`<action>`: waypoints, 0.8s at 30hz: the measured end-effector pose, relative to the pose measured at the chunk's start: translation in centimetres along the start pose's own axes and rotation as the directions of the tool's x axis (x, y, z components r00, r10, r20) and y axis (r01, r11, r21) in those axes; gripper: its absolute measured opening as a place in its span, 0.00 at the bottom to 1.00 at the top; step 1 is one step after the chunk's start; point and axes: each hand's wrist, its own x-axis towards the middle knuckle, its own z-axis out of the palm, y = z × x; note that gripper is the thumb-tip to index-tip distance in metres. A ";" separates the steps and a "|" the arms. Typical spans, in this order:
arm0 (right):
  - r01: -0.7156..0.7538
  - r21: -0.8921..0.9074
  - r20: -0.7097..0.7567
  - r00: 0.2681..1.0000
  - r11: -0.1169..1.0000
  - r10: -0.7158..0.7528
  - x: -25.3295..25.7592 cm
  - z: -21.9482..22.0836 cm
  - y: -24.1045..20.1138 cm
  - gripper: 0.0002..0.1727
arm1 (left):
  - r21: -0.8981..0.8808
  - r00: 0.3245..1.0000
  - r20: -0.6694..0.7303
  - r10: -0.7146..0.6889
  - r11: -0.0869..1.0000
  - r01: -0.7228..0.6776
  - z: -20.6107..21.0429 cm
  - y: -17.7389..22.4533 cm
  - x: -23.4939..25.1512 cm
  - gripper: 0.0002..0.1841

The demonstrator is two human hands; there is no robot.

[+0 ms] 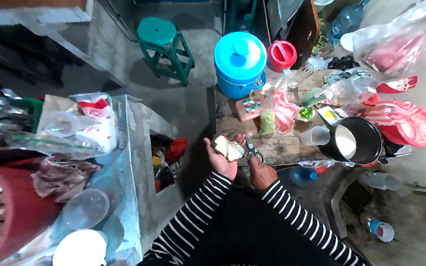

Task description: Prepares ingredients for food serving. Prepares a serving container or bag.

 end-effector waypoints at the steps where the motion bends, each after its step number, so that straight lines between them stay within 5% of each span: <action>1: -0.018 0.001 0.033 0.999 1.000 0.018 0.4 -0.3 -0.4 0.18 | -0.002 1.000 0.007 -0.007 1.000 0.007 -0.1 0.3 0.5 0.50; 7: -0.051 0.186 0.299 0.954 0.981 -0.007 3.7 -1.9 -0.2 0.24 | 0.036 0.987 0.022 -0.159 0.987 0.158 -1.5 1.4 4.0 0.51; 12: -0.033 -0.007 -0.118 0.992 0.999 0.032 2.9 0.2 -0.6 0.22 | 0.042 0.963 -0.063 -0.262 0.963 0.265 -1.4 1.1 5.8 0.50; 19: -0.018 0.247 -0.017 1.000 0.969 0.022 3.3 0.0 0.6 0.25 | 0.065 0.944 -0.035 -0.327 0.942 0.329 -0.8 1.2 6.4 0.49; 24: -0.080 0.031 -0.245 0.966 0.996 0.086 2.2 0.2 0.0 0.20 | 0.119 0.946 0.038 -0.321 0.942 0.315 -0.2 0.9 6.1 0.49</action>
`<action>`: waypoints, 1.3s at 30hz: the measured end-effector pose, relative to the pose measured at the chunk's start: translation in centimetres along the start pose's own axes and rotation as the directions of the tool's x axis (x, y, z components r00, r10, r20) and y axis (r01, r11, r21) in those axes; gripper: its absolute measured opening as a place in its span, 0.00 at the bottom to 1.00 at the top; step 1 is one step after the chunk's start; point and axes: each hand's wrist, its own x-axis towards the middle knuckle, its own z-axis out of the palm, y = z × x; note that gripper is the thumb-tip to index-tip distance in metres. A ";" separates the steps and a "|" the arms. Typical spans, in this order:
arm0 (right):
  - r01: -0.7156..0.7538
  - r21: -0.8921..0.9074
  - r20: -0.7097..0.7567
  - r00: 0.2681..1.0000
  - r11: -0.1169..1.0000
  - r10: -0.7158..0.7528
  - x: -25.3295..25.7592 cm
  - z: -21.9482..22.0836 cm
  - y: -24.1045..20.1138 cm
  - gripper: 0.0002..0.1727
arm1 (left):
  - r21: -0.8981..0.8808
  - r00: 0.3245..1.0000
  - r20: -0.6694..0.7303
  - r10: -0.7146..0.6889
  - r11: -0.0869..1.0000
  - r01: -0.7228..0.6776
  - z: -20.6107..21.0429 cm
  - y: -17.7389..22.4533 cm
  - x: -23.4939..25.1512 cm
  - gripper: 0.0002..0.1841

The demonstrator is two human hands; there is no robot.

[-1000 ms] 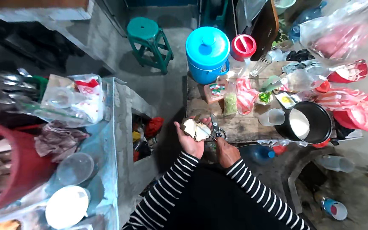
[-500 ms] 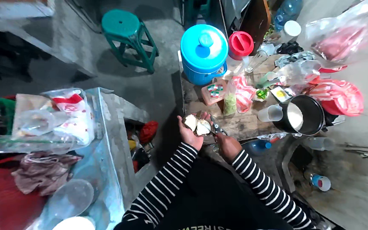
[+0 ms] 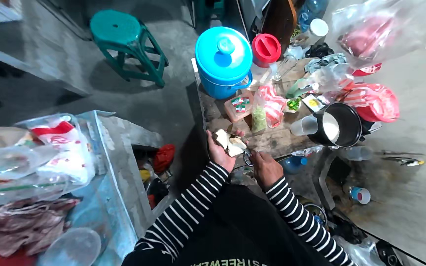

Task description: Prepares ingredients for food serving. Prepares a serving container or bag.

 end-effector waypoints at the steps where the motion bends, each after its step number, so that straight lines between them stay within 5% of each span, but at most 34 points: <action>1: -0.005 -0.004 -0.007 1.000 1.000 0.005 0.0 0.0 0.1 0.21 | 0.012 1.000 -0.007 0.004 1.000 -0.004 0.1 -0.2 0.0 0.48; 8: -0.068 0.281 0.198 0.980 0.957 0.012 -0.4 -1.3 2.2 0.27 | 0.009 0.999 -0.011 -0.030 1.000 0.030 0.8 -1.5 -0.4 0.50; 16: 0.058 0.111 -0.110 0.993 0.992 -0.045 -2.3 -1.4 2.4 0.22 | 0.024 0.999 -0.013 0.036 0.999 -0.036 1.2 -2.5 -1.2 0.49; 20: 0.091 0.011 -0.129 0.988 0.996 -0.089 -2.5 -1.6 2.4 0.22 | 0.041 0.992 -0.006 0.124 0.991 -0.124 1.2 -2.9 -1.2 0.48; 28: 0.019 -0.061 0.138 0.990 0.998 -0.010 -0.8 -1.5 2.2 0.26 | -0.010 0.989 0.010 0.145 0.989 -0.145 0.9 -3.6 -0.3 0.47; 39: -0.029 -0.136 0.501 0.860 0.990 0.094 2.5 -1.7 1.0 0.30 | -0.051 0.997 0.005 0.078 0.996 -0.077 -0.7 -3.7 2.2 0.49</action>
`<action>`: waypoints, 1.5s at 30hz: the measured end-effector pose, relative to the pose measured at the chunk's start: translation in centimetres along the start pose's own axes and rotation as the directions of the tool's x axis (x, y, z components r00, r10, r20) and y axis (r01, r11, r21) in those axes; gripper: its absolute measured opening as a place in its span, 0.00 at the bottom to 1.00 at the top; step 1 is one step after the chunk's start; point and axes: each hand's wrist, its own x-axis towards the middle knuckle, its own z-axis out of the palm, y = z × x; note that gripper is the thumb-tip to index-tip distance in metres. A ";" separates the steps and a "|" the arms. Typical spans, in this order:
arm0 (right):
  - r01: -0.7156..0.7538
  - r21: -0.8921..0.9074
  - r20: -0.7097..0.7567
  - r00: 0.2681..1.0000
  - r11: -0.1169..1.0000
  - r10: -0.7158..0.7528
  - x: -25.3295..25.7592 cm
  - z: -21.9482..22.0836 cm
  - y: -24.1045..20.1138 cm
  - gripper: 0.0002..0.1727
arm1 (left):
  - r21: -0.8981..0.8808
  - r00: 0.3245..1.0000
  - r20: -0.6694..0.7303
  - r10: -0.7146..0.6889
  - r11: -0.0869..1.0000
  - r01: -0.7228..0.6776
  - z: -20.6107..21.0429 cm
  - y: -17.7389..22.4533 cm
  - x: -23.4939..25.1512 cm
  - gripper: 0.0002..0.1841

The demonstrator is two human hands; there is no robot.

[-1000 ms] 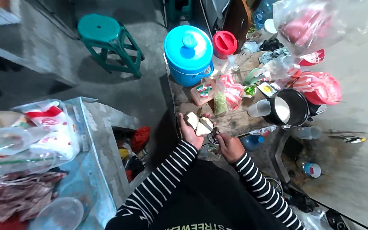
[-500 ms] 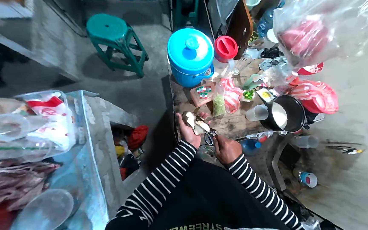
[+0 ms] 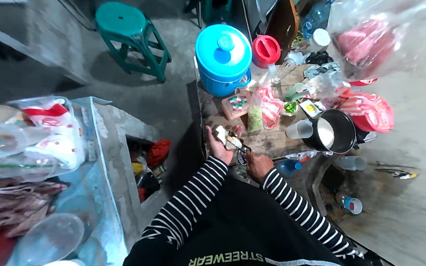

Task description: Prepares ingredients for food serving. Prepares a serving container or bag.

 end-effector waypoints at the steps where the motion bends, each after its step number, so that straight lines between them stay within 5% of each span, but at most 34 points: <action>1: -0.001 0.006 0.017 1.000 1.000 0.001 0.4 0.0 0.0 0.29 | 0.020 1.000 0.009 -0.003 1.000 0.003 -0.2 0.0 0.1 0.50; 6: -0.009 0.043 0.096 0.995 0.999 0.005 2.1 0.0 0.0 0.30 | 0.003 0.999 -0.029 -0.023 1.000 0.023 -0.6 0.2 0.5 0.49; 11: 0.039 0.346 0.203 0.972 0.937 -0.116 5.0 -0.1 2.4 0.30 | 0.005 0.984 -0.160 -0.073 0.997 0.075 -1.6 0.0 1.9 0.48; 17: 0.015 0.068 0.078 0.997 0.998 -0.020 4.9 1.3 0.9 0.27 | 0.086 0.964 -0.262 -0.032 0.995 0.056 -3.0 -1.4 3.8 0.49; 21: 0.035 0.075 0.010 0.999 0.997 -0.036 5.0 2.1 0.7 0.30 | 0.145 0.934 -0.358 0.002 0.988 0.053 -4.1 -1.7 4.4 0.50; 27: 0.037 0.131 0.063 0.997 0.991 -0.046 5.0 2.0 0.9 0.28 | 0.121 0.960 -0.279 -0.001 0.992 0.037 -4.1 -1.6 4.7 0.48; 33: -0.001 0.150 0.163 0.986 0.989 -0.024 6.6 4.8 1.7 0.29 | 0.191 0.935 -0.356 -0.004 0.978 0.077 -6.4 -3.1 5.4 0.47; 45: 0.083 0.234 -0.055 0.996 0.969 -0.072 6.6 7.0 2.8 0.27 | 0.133 0.913 -0.403 -0.064 0.983 0.127 -6.7 -3.4 5.0 0.46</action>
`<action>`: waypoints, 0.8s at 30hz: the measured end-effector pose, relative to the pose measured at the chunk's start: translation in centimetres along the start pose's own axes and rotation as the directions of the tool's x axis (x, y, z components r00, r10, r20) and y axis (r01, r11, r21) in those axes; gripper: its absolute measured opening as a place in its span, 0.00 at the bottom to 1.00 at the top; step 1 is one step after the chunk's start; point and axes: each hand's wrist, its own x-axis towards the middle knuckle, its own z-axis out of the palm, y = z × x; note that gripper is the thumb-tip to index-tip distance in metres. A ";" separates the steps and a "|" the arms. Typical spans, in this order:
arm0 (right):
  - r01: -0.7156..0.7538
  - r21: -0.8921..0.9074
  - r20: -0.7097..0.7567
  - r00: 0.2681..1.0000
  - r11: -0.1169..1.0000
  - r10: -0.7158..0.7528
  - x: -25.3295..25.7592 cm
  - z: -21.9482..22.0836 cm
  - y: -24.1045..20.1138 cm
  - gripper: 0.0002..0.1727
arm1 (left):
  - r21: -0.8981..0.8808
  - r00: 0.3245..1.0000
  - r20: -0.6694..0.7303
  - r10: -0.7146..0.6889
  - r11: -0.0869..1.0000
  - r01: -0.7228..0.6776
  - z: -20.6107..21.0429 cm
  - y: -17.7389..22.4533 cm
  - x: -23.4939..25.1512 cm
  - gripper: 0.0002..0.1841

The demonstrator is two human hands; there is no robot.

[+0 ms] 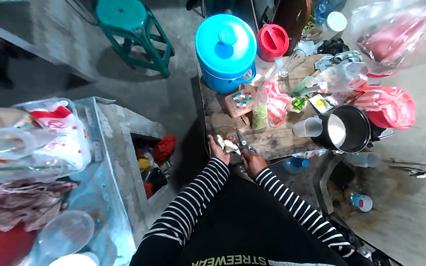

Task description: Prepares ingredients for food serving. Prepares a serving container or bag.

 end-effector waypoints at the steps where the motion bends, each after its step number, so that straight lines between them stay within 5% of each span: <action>1: 0.009 -0.004 -0.015 1.000 1.000 -0.009 -0.1 0.0 0.1 0.27 | 0.009 1.000 -0.004 -0.005 1.000 0.005 0.1 0.1 -0.2 0.47; 6: 0.021 0.021 -0.034 0.999 1.000 -0.020 -0.6 -0.5 0.1 0.28 | -0.010 1.000 -0.020 -0.010 1.000 0.010 0.5 0.2 -0.6 0.47; 13: 0.047 0.227 0.064 0.996 0.973 -0.063 -1.0 -0.3 -0.2 0.23 | -0.111 0.997 0.051 0.060 0.992 -0.054 1.3 1.1 -1.0 0.47; 17: 0.073 0.374 0.002 0.997 0.925 -0.080 -1.1 0.4 0.1 0.24 | -0.080 0.995 0.083 0.053 0.996 -0.047 1.0 1.0 -0.6 0.50; 24: 0.005 0.027 -0.009 1.000 1.000 -0.005 -0.9 -0.2 -0.5 0.26 | -0.104 0.995 0.093 0.048 0.994 -0.039 1.1 0.6 -1.1 0.48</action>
